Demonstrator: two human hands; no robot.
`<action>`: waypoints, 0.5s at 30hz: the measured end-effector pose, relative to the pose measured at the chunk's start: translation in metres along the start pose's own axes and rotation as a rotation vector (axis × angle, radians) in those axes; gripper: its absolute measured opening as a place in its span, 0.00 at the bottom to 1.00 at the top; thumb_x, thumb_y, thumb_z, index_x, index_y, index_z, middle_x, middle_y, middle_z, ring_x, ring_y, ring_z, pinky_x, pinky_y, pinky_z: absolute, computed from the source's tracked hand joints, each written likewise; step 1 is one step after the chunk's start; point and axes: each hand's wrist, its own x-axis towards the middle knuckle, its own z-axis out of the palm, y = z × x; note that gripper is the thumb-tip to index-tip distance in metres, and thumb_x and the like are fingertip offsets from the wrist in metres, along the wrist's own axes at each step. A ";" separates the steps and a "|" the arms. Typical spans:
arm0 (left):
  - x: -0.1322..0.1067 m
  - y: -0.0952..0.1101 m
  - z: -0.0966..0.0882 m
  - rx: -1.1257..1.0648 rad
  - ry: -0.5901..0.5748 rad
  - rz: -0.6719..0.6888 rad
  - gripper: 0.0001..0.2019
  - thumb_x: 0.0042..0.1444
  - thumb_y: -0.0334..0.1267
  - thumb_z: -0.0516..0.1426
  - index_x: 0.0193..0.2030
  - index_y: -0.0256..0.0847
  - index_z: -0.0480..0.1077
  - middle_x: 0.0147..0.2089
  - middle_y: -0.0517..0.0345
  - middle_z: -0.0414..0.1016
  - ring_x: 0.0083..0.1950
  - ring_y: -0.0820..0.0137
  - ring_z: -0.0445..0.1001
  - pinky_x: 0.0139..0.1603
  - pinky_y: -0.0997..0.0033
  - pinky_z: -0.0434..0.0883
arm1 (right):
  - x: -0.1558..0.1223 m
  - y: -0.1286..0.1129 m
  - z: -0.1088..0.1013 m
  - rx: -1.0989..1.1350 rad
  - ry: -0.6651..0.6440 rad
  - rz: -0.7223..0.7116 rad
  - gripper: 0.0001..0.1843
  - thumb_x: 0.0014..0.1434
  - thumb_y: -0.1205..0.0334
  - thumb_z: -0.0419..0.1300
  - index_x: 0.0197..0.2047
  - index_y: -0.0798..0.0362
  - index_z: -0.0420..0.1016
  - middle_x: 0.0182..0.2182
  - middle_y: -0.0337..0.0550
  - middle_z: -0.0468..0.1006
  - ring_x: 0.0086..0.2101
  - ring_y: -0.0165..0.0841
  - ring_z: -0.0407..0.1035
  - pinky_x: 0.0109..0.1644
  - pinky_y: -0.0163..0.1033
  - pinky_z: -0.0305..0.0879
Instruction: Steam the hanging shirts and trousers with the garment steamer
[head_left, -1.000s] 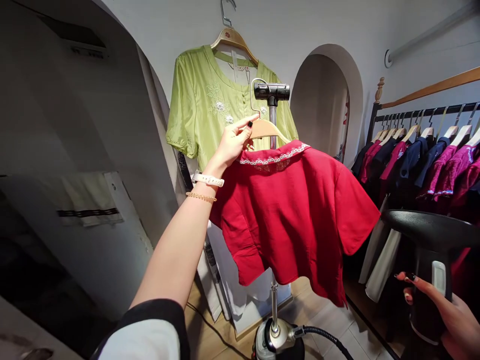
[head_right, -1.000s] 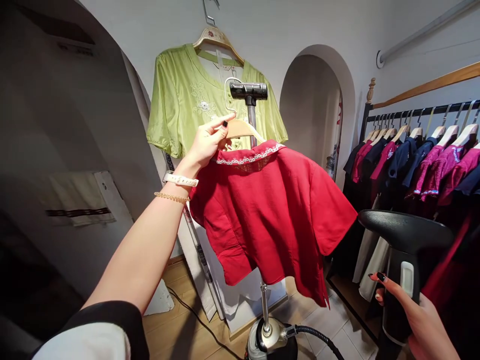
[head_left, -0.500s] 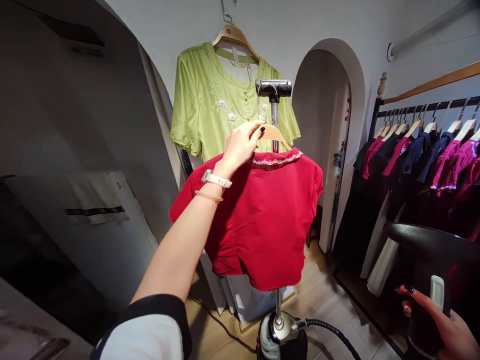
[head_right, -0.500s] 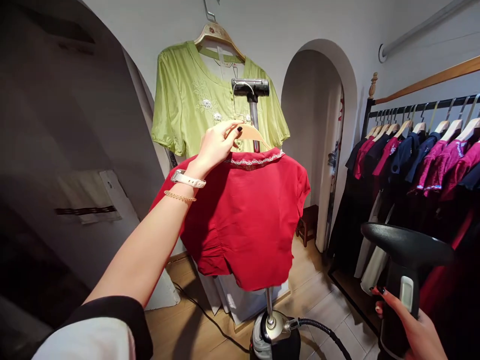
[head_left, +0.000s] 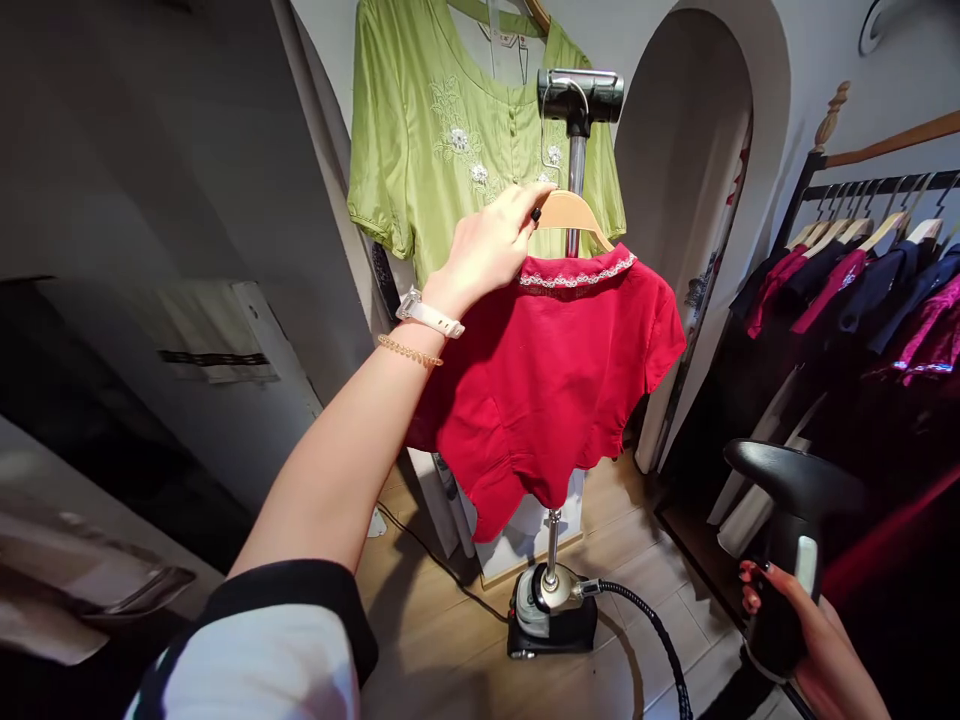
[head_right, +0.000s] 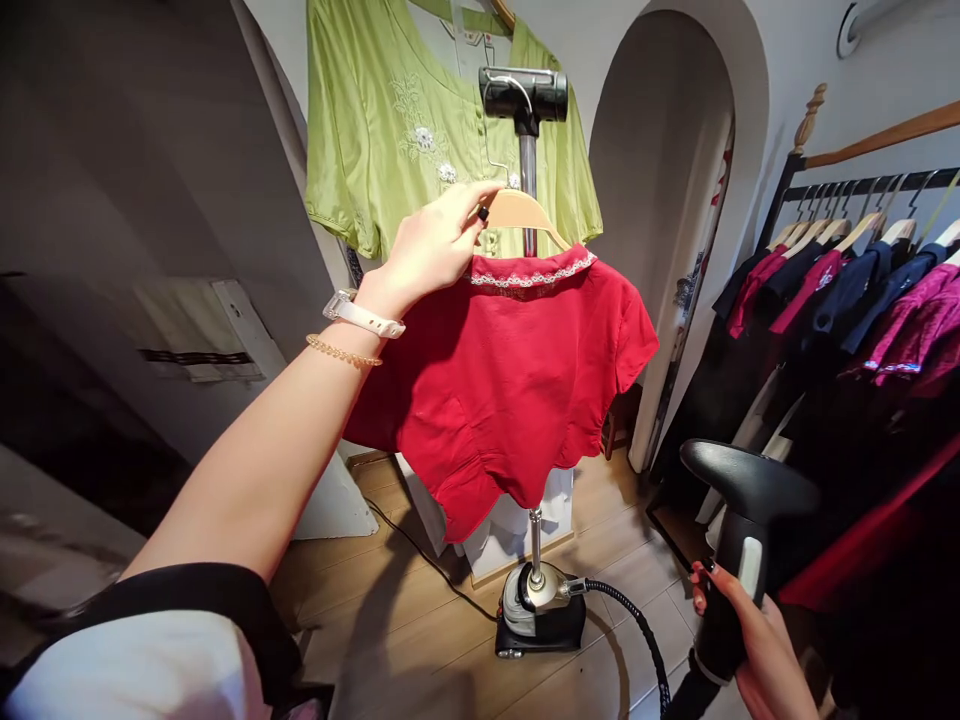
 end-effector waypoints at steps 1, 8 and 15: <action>0.003 0.001 -0.001 0.009 -0.011 0.010 0.24 0.71 0.31 0.48 0.73 0.43 0.60 0.70 0.55 0.66 0.68 0.54 0.67 0.68 0.48 0.63 | -0.001 0.001 0.002 -0.009 -0.015 0.001 0.24 0.36 0.47 0.79 0.30 0.56 0.81 0.25 0.43 0.79 0.23 0.29 0.69 0.24 0.31 0.69; 0.007 -0.001 -0.002 0.020 -0.044 0.006 0.23 0.72 0.34 0.49 0.71 0.38 0.61 0.69 0.56 0.68 0.68 0.56 0.68 0.70 0.47 0.61 | -0.014 0.013 -0.001 -0.013 -0.029 -0.060 0.25 0.39 0.50 0.78 0.33 0.60 0.81 0.23 0.43 0.76 0.24 0.28 0.68 0.26 0.28 0.68; 0.015 -0.008 0.005 -0.329 0.040 0.047 0.20 0.60 0.24 0.59 0.59 0.19 0.67 0.61 0.47 0.74 0.68 0.45 0.67 0.66 0.23 0.48 | -0.006 0.023 -0.023 0.041 0.039 -0.006 0.29 0.35 0.50 0.80 0.35 0.62 0.80 0.26 0.46 0.78 0.24 0.29 0.69 0.24 0.31 0.69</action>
